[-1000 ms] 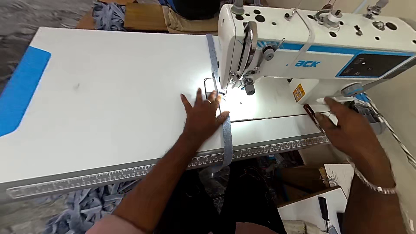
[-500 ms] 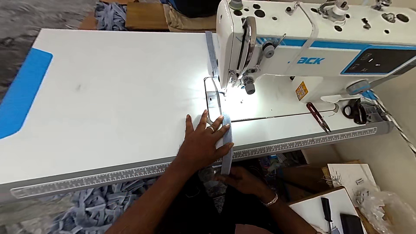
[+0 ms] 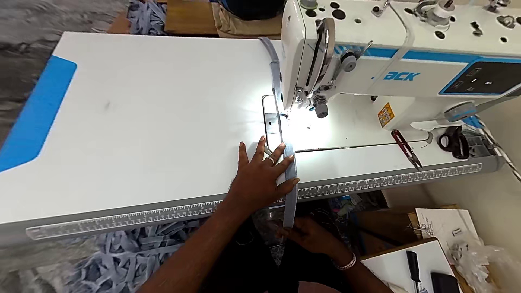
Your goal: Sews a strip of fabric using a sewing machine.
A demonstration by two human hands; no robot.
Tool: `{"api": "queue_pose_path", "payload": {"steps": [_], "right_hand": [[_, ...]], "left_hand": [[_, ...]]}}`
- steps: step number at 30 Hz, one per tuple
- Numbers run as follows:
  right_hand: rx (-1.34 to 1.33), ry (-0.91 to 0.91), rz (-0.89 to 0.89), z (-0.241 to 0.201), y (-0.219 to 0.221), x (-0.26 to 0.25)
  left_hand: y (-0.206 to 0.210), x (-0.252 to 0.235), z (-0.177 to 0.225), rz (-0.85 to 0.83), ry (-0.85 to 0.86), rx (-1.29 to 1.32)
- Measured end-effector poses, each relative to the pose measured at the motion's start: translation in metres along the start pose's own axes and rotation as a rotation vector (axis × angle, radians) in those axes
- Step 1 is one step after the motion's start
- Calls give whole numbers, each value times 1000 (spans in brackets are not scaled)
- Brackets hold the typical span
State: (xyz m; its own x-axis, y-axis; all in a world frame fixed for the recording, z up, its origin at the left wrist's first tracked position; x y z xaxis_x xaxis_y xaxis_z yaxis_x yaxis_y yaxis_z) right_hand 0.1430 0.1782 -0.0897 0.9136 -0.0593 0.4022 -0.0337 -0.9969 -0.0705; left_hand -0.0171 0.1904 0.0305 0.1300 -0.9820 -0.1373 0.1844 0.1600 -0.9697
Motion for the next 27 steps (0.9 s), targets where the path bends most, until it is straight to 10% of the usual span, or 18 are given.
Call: {"api": "queue_pose_path", "payload": {"steps": [27], "right_hand": [[-195, 25, 95, 0, -7, 4]], "left_hand": [[-3, -8, -9, -45, -52, -4]]}}
Point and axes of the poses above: each hand's wrist, its own x-axis away from the middle knuckle, its own y-axis out of the palm, z = x × y, the point moved 9 cm from there along -x, towards the middle knuckle, and after that the axes turned 9 degrees about y, right-handed, at the moved point
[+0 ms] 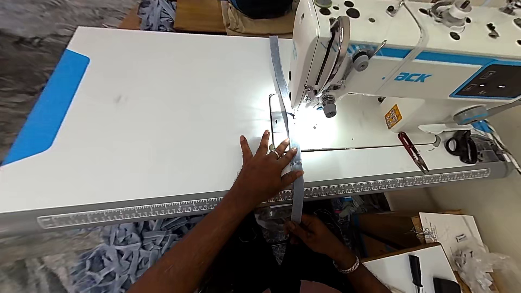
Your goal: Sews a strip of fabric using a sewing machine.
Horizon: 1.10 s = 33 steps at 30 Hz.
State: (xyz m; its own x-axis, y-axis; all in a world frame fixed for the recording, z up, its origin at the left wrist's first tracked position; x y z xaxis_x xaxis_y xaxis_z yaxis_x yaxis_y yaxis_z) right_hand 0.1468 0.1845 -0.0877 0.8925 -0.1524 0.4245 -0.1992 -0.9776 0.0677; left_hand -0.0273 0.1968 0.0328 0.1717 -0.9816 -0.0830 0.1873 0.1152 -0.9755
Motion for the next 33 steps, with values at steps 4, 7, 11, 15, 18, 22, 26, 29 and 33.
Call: {"api": "queue_pose_path", "payload": {"steps": [4, 7, 11, 15, 18, 22, 26, 29, 33], "right_hand": [[41, 32, 8, 0, 1, -1], [123, 42, -7, -1, -1, 0], [638, 115, -4, -42, -37, 27], [848, 63, 589, -154, -154, 96], [1081, 162, 1073, -190, -233, 120], [1192, 367, 984, -172, -268, 107], [947, 58, 911, -179, -211, 132], [709, 104, 297, -92, -119, 78], [301, 135, 21, -25, -36, -3]], "left_hand": [[-3, -20, -16, -20, -54, -20], [-3, -36, -33, -20, -100, -33], [-6, -53, -48, -37, -148, -21], [-9, -61, -53, -38, -151, 2], [-10, -63, -58, -34, -161, 10], [-12, -64, -59, 19, -179, 6], [-11, -36, -24, 70, -91, 41], [0, -10, 4, 29, 17, 25], [5, 3, 7, 20, 40, 17]]}}
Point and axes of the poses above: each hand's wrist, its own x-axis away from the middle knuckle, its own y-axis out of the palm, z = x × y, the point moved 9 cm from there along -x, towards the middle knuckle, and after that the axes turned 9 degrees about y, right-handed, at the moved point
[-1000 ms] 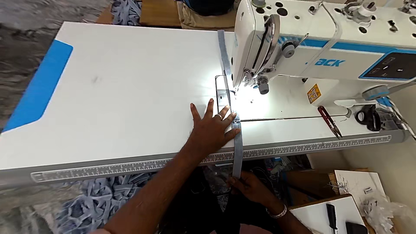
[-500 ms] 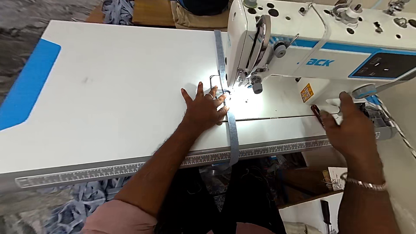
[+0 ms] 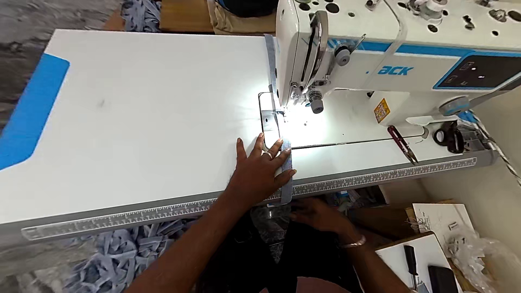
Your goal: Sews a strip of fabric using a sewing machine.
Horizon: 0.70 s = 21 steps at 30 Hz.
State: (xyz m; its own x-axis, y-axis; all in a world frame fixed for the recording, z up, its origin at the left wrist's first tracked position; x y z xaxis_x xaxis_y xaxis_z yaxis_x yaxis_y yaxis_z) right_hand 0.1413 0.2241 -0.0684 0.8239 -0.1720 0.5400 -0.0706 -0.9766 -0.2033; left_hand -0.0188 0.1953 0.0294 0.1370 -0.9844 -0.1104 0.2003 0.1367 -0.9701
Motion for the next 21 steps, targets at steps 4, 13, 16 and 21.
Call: {"api": "queue_pose_path", "payload": {"steps": [4, 13, 16, 21], "right_hand": [[-140, -182, 14, -13, 20, -20], [-172, -215, -94, 4, 43, 0], [-172, -206, -81, 6, 44, -1], [-156, -209, -71, 7, 39, 0]], "left_hand": [[0, -2, 0, 30, 4, -5], [0, -1, -1, 23, -10, -7], [1, -1, 0, 17, -4, -14], [0, -1, 0, 17, -11, -16]]}}
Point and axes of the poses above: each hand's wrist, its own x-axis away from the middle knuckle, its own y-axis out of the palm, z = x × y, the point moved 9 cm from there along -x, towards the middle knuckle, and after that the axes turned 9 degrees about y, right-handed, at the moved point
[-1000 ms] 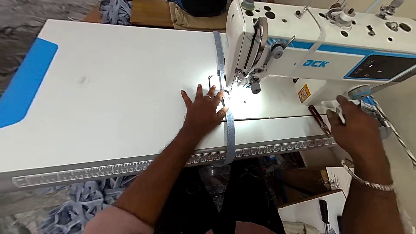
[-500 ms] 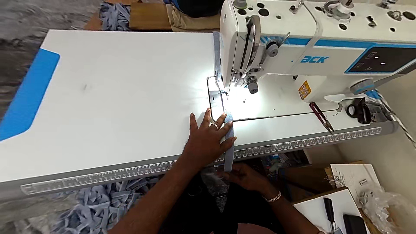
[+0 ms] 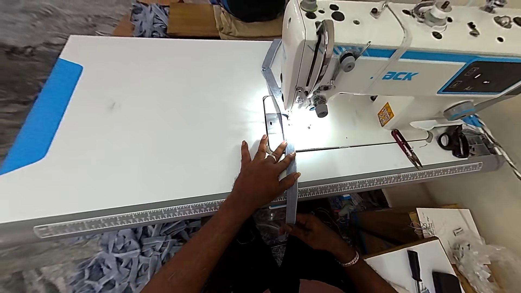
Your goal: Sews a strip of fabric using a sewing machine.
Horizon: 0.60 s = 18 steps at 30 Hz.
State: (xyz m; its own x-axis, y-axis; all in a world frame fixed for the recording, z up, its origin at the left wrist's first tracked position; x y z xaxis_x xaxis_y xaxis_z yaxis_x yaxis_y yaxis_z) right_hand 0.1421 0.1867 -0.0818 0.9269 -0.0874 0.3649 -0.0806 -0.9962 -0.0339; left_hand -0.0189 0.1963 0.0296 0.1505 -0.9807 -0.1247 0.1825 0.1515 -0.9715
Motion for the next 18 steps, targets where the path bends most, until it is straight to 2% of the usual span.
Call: {"api": "queue_pose_path", "payload": {"steps": [7, 18], "right_hand": [[27, 58, -4, 9, 5, 6], [-92, -69, 168, 4, -9, 7]], "left_hand": [[1, 1, 1, -10, -2, -4], [0, 2, 2, 16, 22, 11]]}}
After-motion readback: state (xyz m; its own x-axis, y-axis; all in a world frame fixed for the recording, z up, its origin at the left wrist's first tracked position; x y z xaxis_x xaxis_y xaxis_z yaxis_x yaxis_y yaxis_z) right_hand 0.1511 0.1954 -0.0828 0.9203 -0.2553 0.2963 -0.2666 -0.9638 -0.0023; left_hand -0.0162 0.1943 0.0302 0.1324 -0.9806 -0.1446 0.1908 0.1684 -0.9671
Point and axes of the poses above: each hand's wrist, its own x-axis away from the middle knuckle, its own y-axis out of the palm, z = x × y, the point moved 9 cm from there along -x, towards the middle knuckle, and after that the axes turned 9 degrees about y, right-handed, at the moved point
